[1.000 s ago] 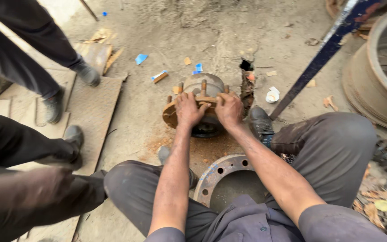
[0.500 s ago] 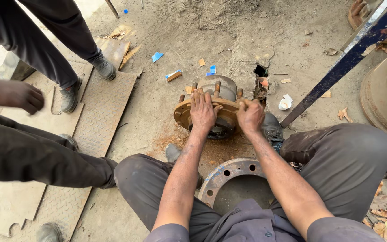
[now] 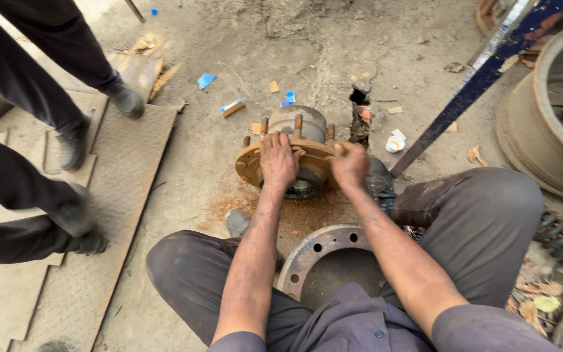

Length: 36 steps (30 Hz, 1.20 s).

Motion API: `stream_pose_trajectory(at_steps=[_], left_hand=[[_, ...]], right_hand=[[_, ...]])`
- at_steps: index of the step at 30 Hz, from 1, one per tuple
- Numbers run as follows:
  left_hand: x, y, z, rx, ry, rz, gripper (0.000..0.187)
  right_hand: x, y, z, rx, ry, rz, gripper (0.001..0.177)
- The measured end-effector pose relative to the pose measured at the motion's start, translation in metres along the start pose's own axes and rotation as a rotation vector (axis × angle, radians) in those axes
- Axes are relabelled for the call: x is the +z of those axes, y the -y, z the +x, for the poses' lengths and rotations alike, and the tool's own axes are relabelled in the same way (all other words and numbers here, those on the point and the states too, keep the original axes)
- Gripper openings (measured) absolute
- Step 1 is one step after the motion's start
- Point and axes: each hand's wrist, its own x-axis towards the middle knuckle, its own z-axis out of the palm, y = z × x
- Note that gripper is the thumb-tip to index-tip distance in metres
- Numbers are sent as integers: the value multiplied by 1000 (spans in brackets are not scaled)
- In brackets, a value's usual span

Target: The person scrubs a rusty metal wheel hub with a small wooden block, repeatedly rubbing the surface to remove rust and debris. The person works on the hub while sitting on the ground in a workshop area.

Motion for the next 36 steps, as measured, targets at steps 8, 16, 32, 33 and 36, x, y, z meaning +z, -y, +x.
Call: stream_pose_trajectory(at_steps=[8, 16, 32, 33, 36], left_hand=[[-17, -8, -13, 1, -161, -188, 57], [-3, -2, 1, 6, 9, 16, 44], [-19, -8, -14, -16, -112, -135, 43], [-18, -8, -8, -23, -63, -105, 43], [-14, -5, 0, -32, 20, -49, 43]], right_hand=[[18, -20, 5, 1, -171, -93, 24], [18, -46, -3, 318, 39, -117, 18], [12, -15, 0, 52, -108, 217, 29], [11, -17, -1, 116, -45, 205, 28], [4, -22, -3, 281, 118, 149, 28]])
